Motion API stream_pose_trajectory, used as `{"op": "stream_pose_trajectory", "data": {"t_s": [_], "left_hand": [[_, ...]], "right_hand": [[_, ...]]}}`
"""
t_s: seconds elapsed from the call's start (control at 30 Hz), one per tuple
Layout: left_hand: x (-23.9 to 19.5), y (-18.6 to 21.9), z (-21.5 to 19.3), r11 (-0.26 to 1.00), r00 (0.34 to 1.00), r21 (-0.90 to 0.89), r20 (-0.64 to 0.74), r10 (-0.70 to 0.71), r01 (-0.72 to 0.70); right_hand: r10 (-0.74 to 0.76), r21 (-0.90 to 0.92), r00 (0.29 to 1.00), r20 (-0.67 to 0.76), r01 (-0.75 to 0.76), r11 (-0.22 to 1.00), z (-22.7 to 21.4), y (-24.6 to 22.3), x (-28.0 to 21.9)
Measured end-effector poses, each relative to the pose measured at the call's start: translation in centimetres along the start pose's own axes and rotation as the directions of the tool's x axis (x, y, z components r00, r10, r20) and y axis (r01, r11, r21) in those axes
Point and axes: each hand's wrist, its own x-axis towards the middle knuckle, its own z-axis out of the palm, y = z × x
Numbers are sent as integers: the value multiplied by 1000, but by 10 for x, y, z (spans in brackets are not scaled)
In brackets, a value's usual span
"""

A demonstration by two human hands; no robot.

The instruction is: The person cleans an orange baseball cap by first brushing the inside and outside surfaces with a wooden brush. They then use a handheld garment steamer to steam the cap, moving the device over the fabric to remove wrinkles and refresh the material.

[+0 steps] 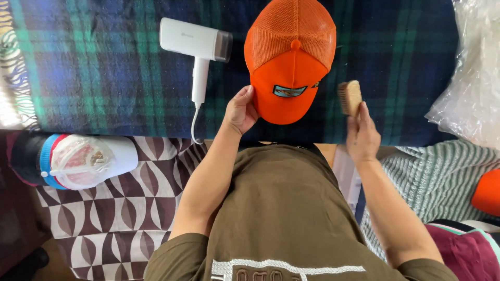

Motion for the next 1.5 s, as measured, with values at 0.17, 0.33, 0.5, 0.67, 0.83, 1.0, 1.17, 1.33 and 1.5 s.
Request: {"op": "stream_pose_trajectory", "data": {"t_s": [0.17,0.33,0.5,0.67,0.83,1.0,1.17,1.33,1.5], "left_hand": [[-11,1,18,1000,998,19,-61,4,-3],[-26,14,37,1000,997,2,-78,23,-23],[-23,12,36,1000,996,14,-92,15,-14],[-30,15,43,1000,995,27,-100,-1,4],[-28,8,40,1000,994,15,-104,17,-15],[-22,9,35,1000,989,6,-143,23,-22],[-20,16,37,1000,994,12,-109,26,-25],[-22,11,32,1000,994,-2,-113,9,-9],[-17,11,26,1000,996,0,-87,9,-9]], "right_hand": [[-326,126,943,62,317,940,-4,-124,3],[-275,71,957,89,269,960,40,-41,13],[72,-37,993,96,-69,997,41,-6,2],[55,45,946,319,-73,996,53,-54,-6],[134,44,991,0,-134,990,28,-19,4],[-620,122,780,-89,626,770,16,-121,50],[-168,87,979,-111,178,980,52,13,73],[43,182,996,-80,-28,983,13,-65,58],[-184,373,966,-184,242,896,28,-102,67]]}}
